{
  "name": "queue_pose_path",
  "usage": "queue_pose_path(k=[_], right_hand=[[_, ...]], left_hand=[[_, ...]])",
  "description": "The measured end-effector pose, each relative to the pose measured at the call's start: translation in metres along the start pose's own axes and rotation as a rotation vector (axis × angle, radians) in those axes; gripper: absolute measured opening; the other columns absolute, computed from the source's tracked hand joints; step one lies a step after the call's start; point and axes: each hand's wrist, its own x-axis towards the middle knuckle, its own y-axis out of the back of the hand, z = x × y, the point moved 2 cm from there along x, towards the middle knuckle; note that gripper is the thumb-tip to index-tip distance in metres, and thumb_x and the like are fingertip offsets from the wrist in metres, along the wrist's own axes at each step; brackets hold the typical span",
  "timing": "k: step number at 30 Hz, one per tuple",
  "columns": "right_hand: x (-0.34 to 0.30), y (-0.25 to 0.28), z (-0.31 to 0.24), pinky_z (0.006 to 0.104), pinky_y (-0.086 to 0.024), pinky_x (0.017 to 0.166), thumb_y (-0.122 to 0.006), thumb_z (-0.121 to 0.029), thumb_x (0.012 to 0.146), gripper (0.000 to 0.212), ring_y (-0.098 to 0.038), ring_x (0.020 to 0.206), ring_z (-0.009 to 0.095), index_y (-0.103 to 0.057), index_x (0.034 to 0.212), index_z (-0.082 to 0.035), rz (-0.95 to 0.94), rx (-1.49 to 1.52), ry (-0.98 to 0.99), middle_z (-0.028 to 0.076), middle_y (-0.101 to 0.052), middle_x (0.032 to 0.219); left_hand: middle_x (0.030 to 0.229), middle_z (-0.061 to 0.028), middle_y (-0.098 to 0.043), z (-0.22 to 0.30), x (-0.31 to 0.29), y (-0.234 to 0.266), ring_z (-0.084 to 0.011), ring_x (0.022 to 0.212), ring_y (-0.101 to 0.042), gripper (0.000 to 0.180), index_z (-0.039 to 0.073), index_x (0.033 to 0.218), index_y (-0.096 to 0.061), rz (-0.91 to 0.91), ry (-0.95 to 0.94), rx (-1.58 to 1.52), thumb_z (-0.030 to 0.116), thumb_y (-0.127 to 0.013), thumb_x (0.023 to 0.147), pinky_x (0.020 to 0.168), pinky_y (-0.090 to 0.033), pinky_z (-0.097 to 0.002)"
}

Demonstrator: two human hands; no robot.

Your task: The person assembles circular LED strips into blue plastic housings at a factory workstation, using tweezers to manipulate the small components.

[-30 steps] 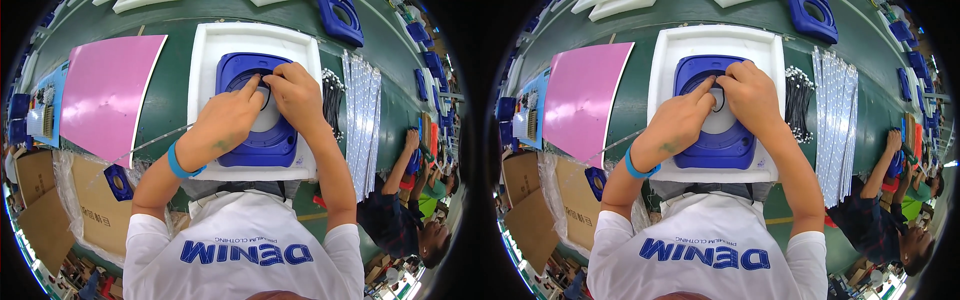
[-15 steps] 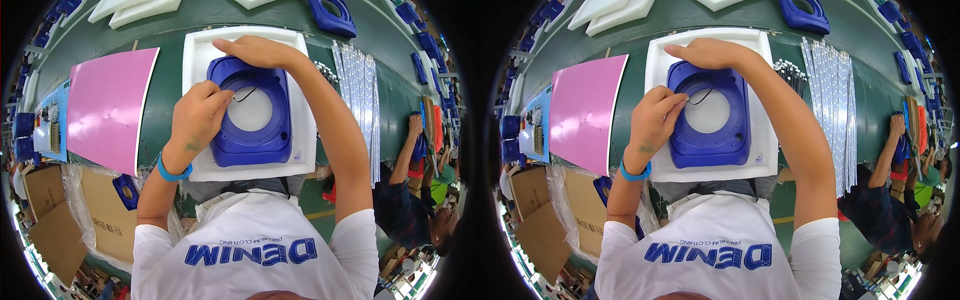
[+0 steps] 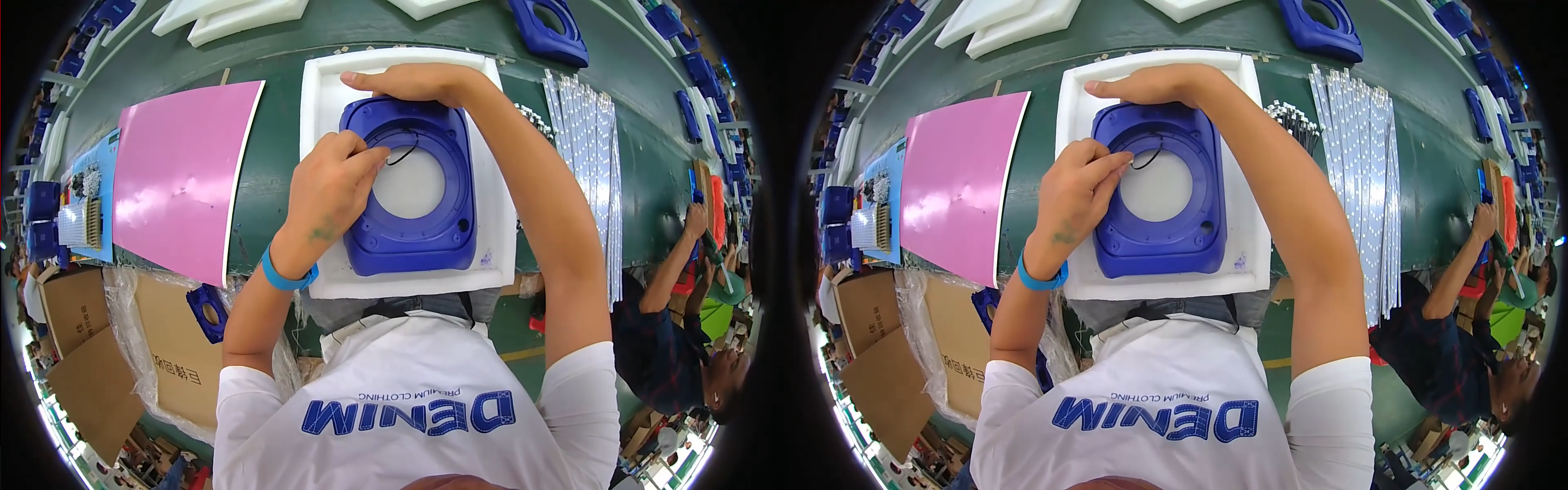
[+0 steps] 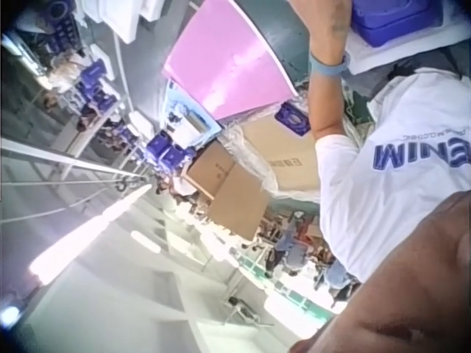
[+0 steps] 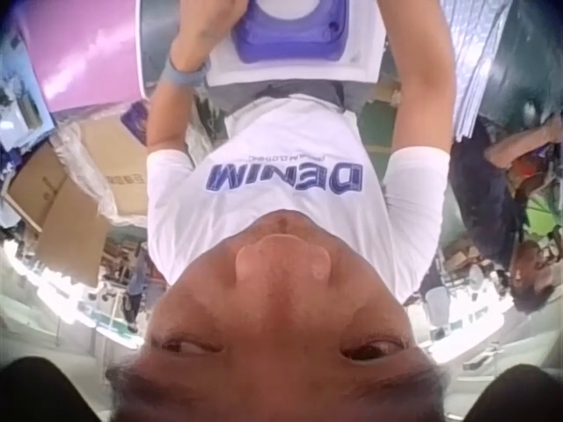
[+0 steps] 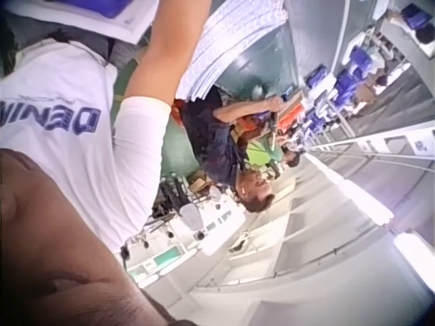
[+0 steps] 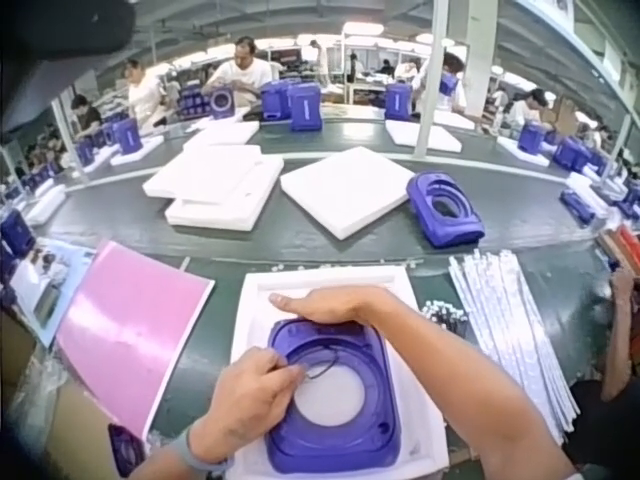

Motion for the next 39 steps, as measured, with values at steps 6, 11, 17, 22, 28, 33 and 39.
queue_pose_path(k=[6, 11, 17, 22, 28, 33, 39], right_hand=[[0.004, 0.015, 0.015, 0.0360, -0.048, 0.096, -0.052, -0.084, 0.093, 0.092, -0.064, 0.101, 0.024, -0.078, 0.111, 0.002, 0.105, 0.225, -0.004, 0.015, -0.072, 0.111], [-0.005, 0.004, 0.036, 0.0290, -0.046, 0.092, -0.073, -0.046, 0.101, 0.048, -0.059, 0.099, 0.012, -0.079, 0.109, 0.001, 0.868, 0.781, 0.372, 0.006, -0.074, 0.105], [-0.051, -0.014, 0.053, 0.0343, -0.054, 0.089, -0.073, -0.036, 0.099, 0.042, -0.071, 0.095, 0.020, -0.075, 0.108, 0.005, 0.948, 0.548, 0.371, 0.014, -0.077, 0.102], [-0.131, -0.094, 0.030, 0.0402, -0.056, 0.086, -0.072, -0.012, 0.086, 0.029, -0.071, 0.094, 0.029, -0.073, 0.112, 0.001, 1.035, -0.085, 0.749, 0.016, -0.074, 0.106], [-0.144, -0.223, -0.034, 0.0291, -0.046, 0.065, -0.064, -0.015, 0.088, 0.036, -0.059, 0.079, 0.018, -0.070, 0.121, -0.002, 0.678, -0.394, 1.158, 0.011, -0.072, 0.130], [-0.134, -0.275, -0.048, 0.0319, -0.047, 0.070, -0.067, -0.020, 0.086, 0.034, -0.057, 0.081, 0.019, -0.070, 0.115, -0.003, 0.598, -0.396, 1.189, 0.008, -0.069, 0.121], [-0.170, -0.246, -0.020, 0.0345, -0.049, 0.076, -0.073, -0.024, 0.086, 0.033, -0.059, 0.088, 0.022, -0.070, 0.111, -0.002, 0.494, -0.182, 1.152, 0.010, -0.064, 0.114]], left_hand=[[0.094, -0.0072, -0.065, 0.001, 0.004, 0.006, -0.0273, 0.089, -0.063, 0.024, 0.005, 0.110, -0.078, 0.060, -0.036, -0.070, 0.007, -0.079, 0.086, 0.074, -0.053, -0.0407], [0.096, -0.0075, -0.065, 0.002, 0.014, 0.003, -0.0273, 0.093, -0.062, 0.031, 0.003, 0.114, -0.078, 0.007, -0.149, -0.003, 0.010, -0.080, 0.084, 0.080, -0.052, -0.0417], [0.091, -0.0064, -0.063, 0.008, 0.029, -0.006, -0.0250, 0.088, -0.065, 0.019, 0.004, 0.105, -0.077, -0.152, -0.299, 0.336, 0.007, -0.074, 0.086, 0.071, -0.055, -0.0386], [0.087, -0.0071, -0.062, 0.003, 0.038, -0.003, -0.0256, 0.087, -0.068, 0.017, 0.005, 0.104, -0.077, -0.278, -0.277, 0.443, 0.008, -0.068, 0.090, 0.066, -0.057, -0.0398], [0.090, -0.0092, -0.064, -0.001, 0.048, -0.008, -0.0287, 0.086, -0.070, 0.018, 0.005, 0.104, -0.078, -0.359, -0.295, 0.393, 0.009, -0.067, 0.091, 0.069, -0.058, -0.0413], [0.088, -0.0107, -0.063, -0.006, 0.054, -0.005, -0.0310, 0.086, -0.069, 0.003, 0.004, 0.084, -0.069, -0.352, -0.262, 0.292, 0.006, -0.068, 0.086, 0.067, -0.058, -0.0447], [0.098, -0.0086, -0.064, -0.001, 0.059, -0.004, -0.0307, 0.097, -0.067, 0.008, 0.003, 0.092, -0.072, -0.290, -0.251, 0.199, 0.006, -0.075, 0.085, 0.080, -0.056, -0.0430]])
